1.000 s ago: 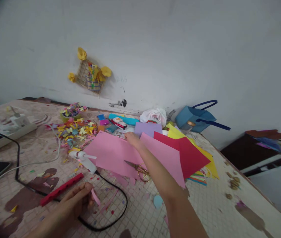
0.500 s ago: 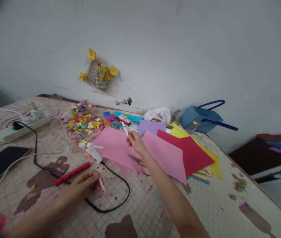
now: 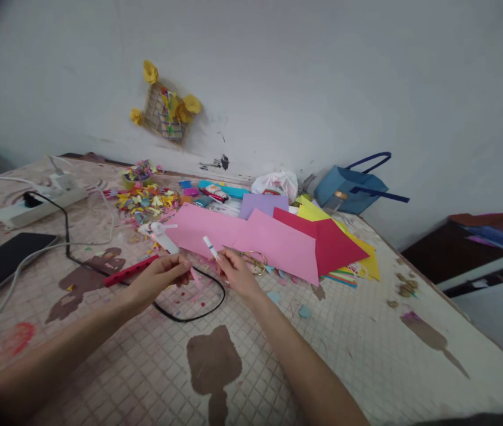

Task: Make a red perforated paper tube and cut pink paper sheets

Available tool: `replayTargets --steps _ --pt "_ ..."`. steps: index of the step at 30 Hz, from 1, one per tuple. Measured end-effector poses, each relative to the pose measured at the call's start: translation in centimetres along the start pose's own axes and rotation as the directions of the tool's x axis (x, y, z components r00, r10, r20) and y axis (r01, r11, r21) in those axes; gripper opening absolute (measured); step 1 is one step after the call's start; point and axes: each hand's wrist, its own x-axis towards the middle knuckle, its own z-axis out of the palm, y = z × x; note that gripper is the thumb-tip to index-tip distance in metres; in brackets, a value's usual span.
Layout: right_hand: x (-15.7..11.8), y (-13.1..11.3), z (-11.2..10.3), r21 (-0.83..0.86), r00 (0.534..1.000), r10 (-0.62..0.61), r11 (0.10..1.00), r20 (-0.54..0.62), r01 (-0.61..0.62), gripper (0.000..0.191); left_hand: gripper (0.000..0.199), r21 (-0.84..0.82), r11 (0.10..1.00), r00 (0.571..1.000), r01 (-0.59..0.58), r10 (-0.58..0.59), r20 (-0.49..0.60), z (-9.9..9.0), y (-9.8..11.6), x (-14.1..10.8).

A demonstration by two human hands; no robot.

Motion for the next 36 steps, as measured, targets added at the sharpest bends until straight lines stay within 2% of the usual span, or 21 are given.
replayTargets --steps 8,12,19,24,27,33,36 --pt "-1.8 -0.9 3.0 -0.077 0.992 -0.004 0.997 0.123 0.014 0.029 0.035 0.121 0.985 0.992 -0.123 0.121 0.026 0.0 0.5 -1.2" --pt "-1.9 0.0 3.8 -0.038 0.995 0.033 0.999 0.092 -0.029 0.027 0.031 0.086 0.987 0.991 -0.135 0.133 0.023 -0.1 -0.1 -1.2" --pt "-2.2 0.6 4.8 0.004 0.995 0.084 0.996 0.047 -0.085 0.033 0.029 -0.007 0.997 0.997 -0.075 0.075 -0.001 0.2 -1.7 -1.6" --pt "-2.2 0.8 4.7 -0.038 0.999 0.032 0.999 0.022 -0.031 0.04 0.03 -0.09 0.994 0.998 -0.061 0.058 -0.035 -0.1 -1.2 -1.8" --pt "-2.1 1.1 4.6 -0.07 1.0 0.002 0.998 0.003 -0.002 0.04 0.033 -0.126 0.991 0.999 -0.043 0.041 -0.019 -0.3 -1.0 -1.9" --pt "-2.3 1.0 4.6 -0.068 0.997 -0.045 0.997 -0.056 0.041 0.031 0.03 -0.133 0.99 0.998 -0.042 0.047 0.031 -0.4 -1.9 -1.8" --pt "-2.3 0.8 4.6 -0.045 0.998 -0.047 0.998 -0.036 0.045 0.033 0.03 -0.113 0.992 0.998 -0.046 0.052 0.047 -0.5 -2.4 -1.6"
